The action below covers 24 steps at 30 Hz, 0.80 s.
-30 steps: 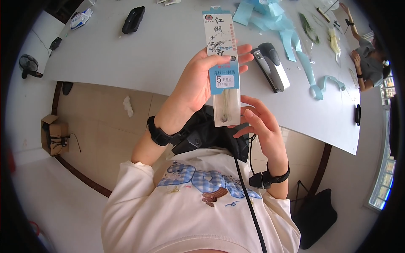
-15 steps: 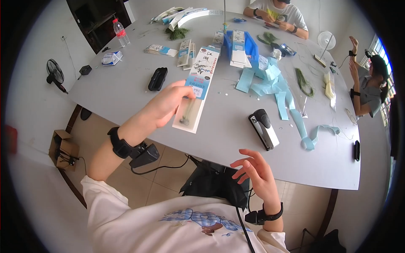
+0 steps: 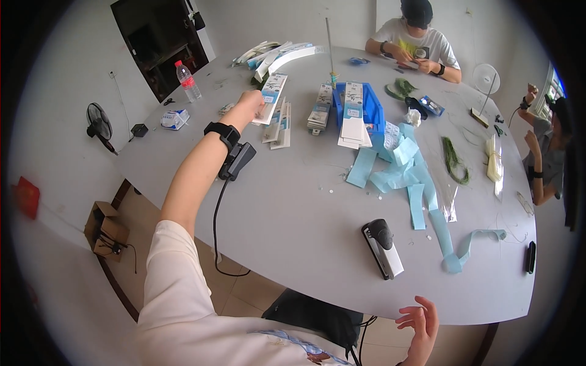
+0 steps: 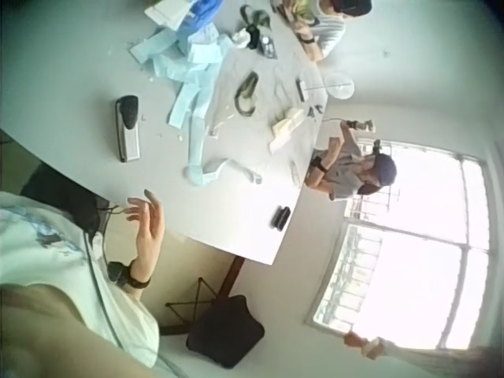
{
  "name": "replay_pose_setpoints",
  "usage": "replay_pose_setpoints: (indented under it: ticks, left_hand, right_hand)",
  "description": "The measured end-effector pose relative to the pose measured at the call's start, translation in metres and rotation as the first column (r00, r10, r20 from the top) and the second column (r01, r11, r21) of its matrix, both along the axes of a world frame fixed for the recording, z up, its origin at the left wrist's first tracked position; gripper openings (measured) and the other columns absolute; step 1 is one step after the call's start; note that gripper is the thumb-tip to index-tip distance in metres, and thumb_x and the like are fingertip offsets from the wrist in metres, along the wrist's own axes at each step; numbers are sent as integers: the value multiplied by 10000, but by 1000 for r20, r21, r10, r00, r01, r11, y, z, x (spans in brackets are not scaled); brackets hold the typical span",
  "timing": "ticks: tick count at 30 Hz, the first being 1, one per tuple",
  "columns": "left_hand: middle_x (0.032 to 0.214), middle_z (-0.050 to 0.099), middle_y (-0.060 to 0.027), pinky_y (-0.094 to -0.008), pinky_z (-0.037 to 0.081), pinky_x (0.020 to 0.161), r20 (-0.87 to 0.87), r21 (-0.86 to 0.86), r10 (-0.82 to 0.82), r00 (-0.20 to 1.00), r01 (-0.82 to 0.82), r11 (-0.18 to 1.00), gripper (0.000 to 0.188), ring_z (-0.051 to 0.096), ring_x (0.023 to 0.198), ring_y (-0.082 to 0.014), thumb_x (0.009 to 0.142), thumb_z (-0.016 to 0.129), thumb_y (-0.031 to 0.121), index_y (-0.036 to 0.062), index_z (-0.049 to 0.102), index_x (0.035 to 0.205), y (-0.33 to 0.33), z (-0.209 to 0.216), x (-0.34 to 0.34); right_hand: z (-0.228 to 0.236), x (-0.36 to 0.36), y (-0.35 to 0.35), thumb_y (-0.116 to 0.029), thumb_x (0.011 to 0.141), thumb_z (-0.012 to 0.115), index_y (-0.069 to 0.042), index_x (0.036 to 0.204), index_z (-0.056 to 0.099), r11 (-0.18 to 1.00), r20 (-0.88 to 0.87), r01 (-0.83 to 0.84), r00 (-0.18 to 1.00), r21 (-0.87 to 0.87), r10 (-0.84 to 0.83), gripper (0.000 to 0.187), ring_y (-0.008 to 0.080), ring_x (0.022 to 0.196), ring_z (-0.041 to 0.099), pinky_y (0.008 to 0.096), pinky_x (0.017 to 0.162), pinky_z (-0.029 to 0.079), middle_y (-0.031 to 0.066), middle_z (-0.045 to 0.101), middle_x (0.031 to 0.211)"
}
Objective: The person is assembling fishing tackle components, including hooks, line, and packaging.
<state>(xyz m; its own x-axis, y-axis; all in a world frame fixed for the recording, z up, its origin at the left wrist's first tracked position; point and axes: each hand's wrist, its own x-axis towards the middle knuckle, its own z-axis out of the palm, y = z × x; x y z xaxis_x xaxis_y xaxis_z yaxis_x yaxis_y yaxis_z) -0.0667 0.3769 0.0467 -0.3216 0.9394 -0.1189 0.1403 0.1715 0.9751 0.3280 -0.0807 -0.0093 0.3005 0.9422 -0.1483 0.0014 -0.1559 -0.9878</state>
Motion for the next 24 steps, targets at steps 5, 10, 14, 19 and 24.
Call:
replay_pose_setpoints:
  ticks: [5, 10, 14, 19, 24]
  left_hand:
    - [958, 547, -213, -459, 459, 648, -276, -143, -28, 961, -13, 990, 307, 577, 782, -316, 724, 505, 110, -83, 507, 963, 30, -63, -18]
    - [1144, 538, -252, -436, 486, 776, -771, -318, -184, 610, -119, 941, 694, 584, 953, -371, 728, 619, 403, -83, 468, 1200, 14, -72, 30]
    - [1126, 540, -267, -356, 503, 734, -810, -262, -146, 568, -129, 956, 679, 621, 866, -319, 686, 677, 342, -110, 487, 1155, 24, -85, 15]
    - [1075, 564, -253, -321, 505, 714, -644, -246, -99, 758, -82, 966, 654, 629, 839, -274, 646, 716, 273, -140, 495, 1103, 42, -107, -10]
    - [1217, 449, -212, -363, 402, 948, -635, -226, -74, 769, -93, 970, 727, 413, 1170, -329, 670, 672, 328, -67, 389, 1211, 26, -91, 26]
  right_hand:
    - [-1, 10, 7, -189, 930, 473, 26, 1164, 506, 993, -32, 106, 994, -49, -108, 320, 153, 696, 601, 253, 611, 483, 132, 636, 898]
    - [-10, 13, 19, -190, 934, 468, 18, 1155, 514, 970, -15, 227, 973, -89, -229, 307, 135, 670, 581, 234, 595, 472, 115, 630, 871]
    - [-16, 13, 24, -203, 933, 474, 8, 1153, 520, 954, -24, 291, 956, -67, -293, 308, 119, 650, 566, 205, 558, 443, 99, 626, 832]
    - [-20, 11, 24, -209, 927, 489, 5, 1149, 524, 957, 33, 283, 959, -61, -282, 311, 111, 635, 561, 192, 526, 423, 95, 626, 819]
    - [-22, 8, 24, -210, 922, 497, 7, 1146, 526, 938, 137, 347, 929, -11, -342, 313, 113, 615, 556, 194, 513, 420, 91, 626, 805]
